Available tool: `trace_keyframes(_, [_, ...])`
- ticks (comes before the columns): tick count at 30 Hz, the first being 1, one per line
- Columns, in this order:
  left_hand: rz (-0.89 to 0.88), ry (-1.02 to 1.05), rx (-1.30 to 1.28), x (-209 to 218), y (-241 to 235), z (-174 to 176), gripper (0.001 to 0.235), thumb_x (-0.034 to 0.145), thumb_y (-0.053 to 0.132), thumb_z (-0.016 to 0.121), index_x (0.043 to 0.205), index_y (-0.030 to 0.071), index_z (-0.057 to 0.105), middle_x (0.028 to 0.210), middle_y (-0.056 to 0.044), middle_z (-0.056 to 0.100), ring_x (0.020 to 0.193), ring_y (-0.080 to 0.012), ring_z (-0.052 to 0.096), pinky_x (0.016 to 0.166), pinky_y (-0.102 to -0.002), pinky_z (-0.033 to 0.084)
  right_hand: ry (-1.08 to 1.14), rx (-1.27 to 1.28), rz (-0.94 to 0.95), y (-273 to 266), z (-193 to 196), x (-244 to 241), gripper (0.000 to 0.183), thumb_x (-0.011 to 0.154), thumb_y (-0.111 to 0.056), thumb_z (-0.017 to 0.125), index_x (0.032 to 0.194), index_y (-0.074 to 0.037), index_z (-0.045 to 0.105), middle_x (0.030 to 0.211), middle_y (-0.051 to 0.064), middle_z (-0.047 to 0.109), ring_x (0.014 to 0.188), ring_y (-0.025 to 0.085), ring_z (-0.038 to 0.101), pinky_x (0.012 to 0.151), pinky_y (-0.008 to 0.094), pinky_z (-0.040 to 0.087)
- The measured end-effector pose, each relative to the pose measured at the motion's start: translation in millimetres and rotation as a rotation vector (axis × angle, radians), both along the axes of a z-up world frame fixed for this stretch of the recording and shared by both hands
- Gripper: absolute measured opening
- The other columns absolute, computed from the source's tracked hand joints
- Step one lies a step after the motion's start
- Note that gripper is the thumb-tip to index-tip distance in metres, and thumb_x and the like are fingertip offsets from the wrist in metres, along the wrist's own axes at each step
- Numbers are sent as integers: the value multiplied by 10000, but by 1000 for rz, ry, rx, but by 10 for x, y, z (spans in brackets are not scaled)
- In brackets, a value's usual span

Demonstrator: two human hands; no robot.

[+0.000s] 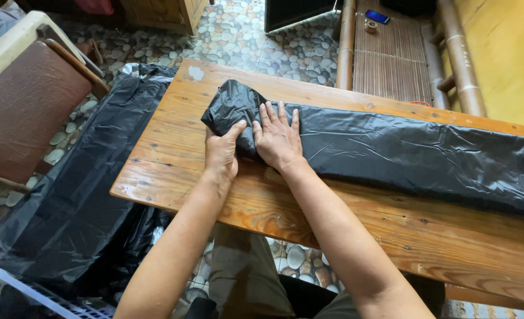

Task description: The person folds a large black plastic sheet on a wooden table, using a brush to smooth it out. They then place the folded sheet into a black bag with a blue zipper and seal it. Finally, the bag is placed into a green basket.

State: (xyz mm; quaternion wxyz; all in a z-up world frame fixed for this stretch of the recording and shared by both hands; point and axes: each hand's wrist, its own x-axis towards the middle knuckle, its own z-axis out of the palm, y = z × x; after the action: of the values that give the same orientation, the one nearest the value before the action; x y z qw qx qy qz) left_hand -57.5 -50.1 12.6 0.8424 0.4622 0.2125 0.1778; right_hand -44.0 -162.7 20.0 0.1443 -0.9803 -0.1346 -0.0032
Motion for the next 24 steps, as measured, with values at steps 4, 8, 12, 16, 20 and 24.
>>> trace_keyframes(4, [29, 42, 102, 110, 127, -211, 711, 711, 50, 947, 1316, 72, 574, 1152, -119, 660, 1105, -216, 635, 983, -434, 531, -20, -1, -9, 17, 36, -2, 668, 1086, -497, 220, 1624, -120, 344, 1708, 88, 289, 1595, 337, 159, 1277, 616, 33])
trace_keyframes(8, [56, 112, 235, 111, 113, -166, 741, 699, 182, 981, 1318, 12, 612, 1207, -191, 686, 1154, -260, 668, 993, -439, 529, -139, 240, 22, -104, 32, 46, 625, 1094, -476, 380, 1583, -88, 419, 1628, 167, 414, 1539, 368, 323, 1244, 668, 155])
trace_keyframes(12, [150, 48, 491, 57, 379, -161, 816, 741, 173, 949, 1388, -46, 503, 1197, -229, 605, 1140, -320, 609, 1009, -425, 483, -166, 243, 37, -492, 106, 59, 567, 1078, -484, 425, 1528, -149, 505, 1580, 118, 485, 1508, 334, 400, 1230, 663, 229])
trace_keyframes(16, [162, -85, 1453, -154, 365, 293, 767, 974, 255, 816, 1539, -15, 373, 1526, -321, 376, 1419, -481, 412, 1171, -595, 326, -126, -15, 8, -1106, 174, -67, 615, 1066, -550, 369, 1549, -189, 486, 1630, 125, 413, 1550, 349, 311, 1230, 688, 166])
trace_keyframes(20, [-269, -203, 1978, -27, 180, 344, 670, 1083, 617, 437, 1475, 113, 637, 1579, -233, 527, 1534, -363, 388, 1232, -592, 225, -116, -88, -43, -1509, 121, -94, 600, 1069, -549, 349, 1561, -228, 473, 1639, 127, 407, 1561, 346, 285, 1240, 673, 146])
trace_keyframes(24, [-678, 159, 1982, 269, 252, 69, 787, 1034, 753, 221, 1625, 263, 396, 1721, -128, 292, 1599, -293, 225, 1253, -581, 205, -114, -166, -141, -2283, 150, -157, 594, 1072, -553, 357, 1563, -241, 475, 1633, 110, 427, 1554, 342, 298, 1233, 666, 160])
